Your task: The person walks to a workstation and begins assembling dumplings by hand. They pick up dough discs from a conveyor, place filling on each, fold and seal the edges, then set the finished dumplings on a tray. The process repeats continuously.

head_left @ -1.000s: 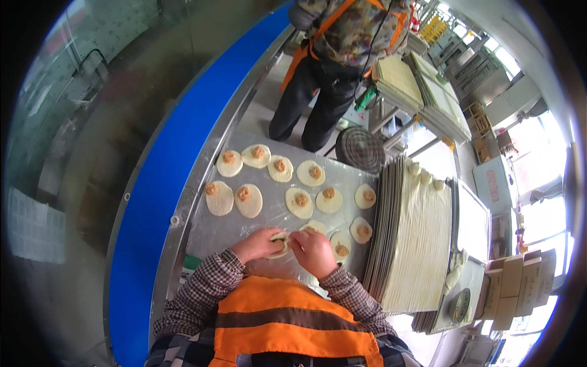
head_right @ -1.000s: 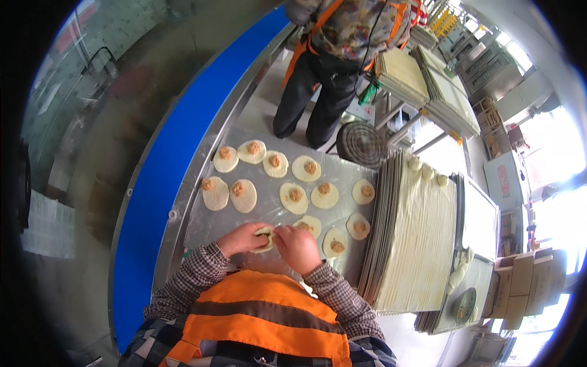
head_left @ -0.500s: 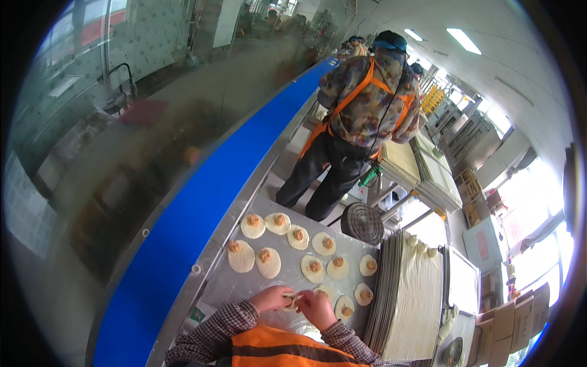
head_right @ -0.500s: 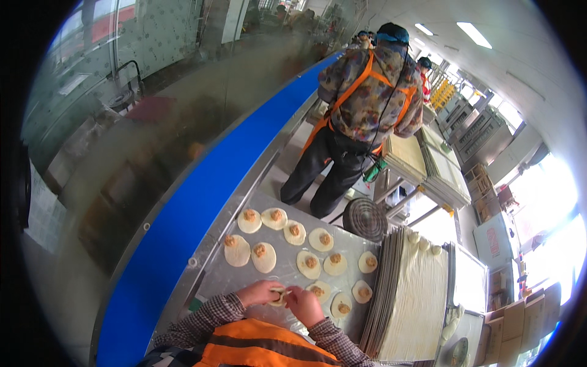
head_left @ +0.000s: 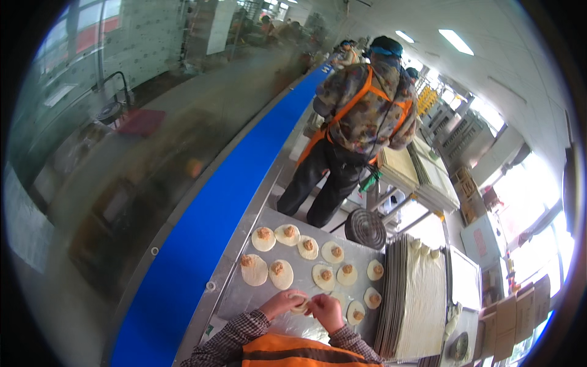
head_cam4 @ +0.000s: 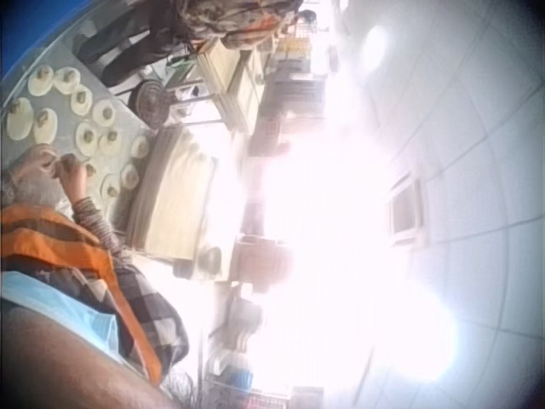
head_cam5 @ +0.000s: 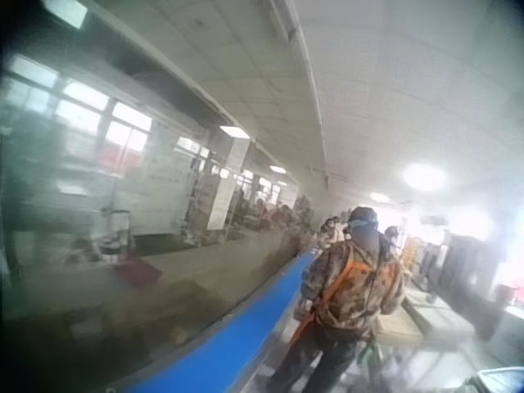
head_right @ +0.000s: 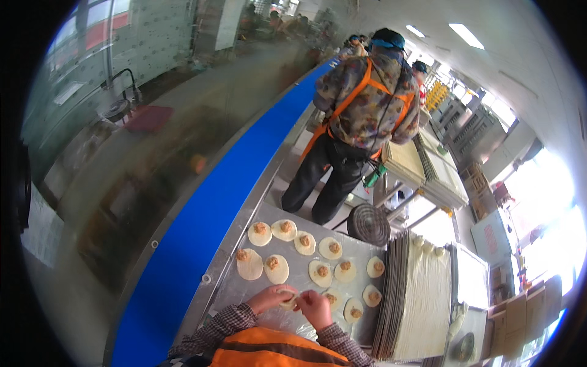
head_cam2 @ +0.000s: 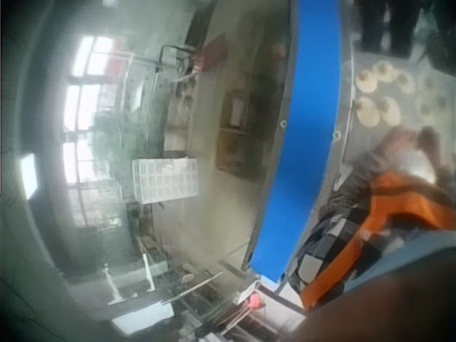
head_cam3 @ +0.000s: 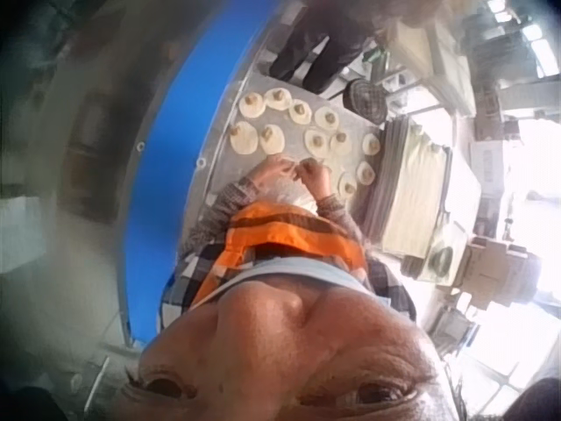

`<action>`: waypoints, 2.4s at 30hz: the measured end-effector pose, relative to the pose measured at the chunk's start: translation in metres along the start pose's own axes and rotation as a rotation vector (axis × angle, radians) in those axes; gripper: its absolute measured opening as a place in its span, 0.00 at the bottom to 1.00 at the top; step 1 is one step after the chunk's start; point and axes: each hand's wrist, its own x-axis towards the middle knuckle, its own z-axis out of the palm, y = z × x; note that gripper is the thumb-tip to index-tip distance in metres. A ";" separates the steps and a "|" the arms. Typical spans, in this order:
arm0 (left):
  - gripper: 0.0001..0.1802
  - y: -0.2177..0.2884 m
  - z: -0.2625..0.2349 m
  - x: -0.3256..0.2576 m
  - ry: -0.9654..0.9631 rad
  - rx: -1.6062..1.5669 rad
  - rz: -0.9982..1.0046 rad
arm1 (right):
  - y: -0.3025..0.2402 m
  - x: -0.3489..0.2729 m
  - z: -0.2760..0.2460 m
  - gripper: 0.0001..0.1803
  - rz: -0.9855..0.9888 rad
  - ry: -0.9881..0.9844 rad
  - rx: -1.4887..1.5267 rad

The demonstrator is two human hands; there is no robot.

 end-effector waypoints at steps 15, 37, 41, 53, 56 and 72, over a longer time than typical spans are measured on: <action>0.20 0.029 0.006 -0.002 0.018 -0.346 -0.063 | -0.008 0.001 0.000 0.11 -0.146 0.066 0.159; 0.28 0.002 0.060 0.017 0.329 0.059 0.153 | 0.022 -0.008 -0.036 0.07 -0.512 0.229 -0.081; 0.22 0.005 0.066 0.022 0.322 -0.007 -0.030 | 0.033 -0.012 -0.039 0.08 -0.050 0.127 0.484; 0.24 0.015 0.102 0.046 0.161 0.356 0.056 | 0.059 -0.020 -0.077 0.09 -0.016 0.147 0.610; 0.27 0.017 0.114 0.047 0.137 0.261 0.046 | 0.067 -0.024 -0.087 0.10 -0.094 0.166 0.416; 0.23 0.017 0.138 0.050 0.242 0.412 0.362 | 0.063 -0.034 -0.100 0.11 -0.552 0.192 0.029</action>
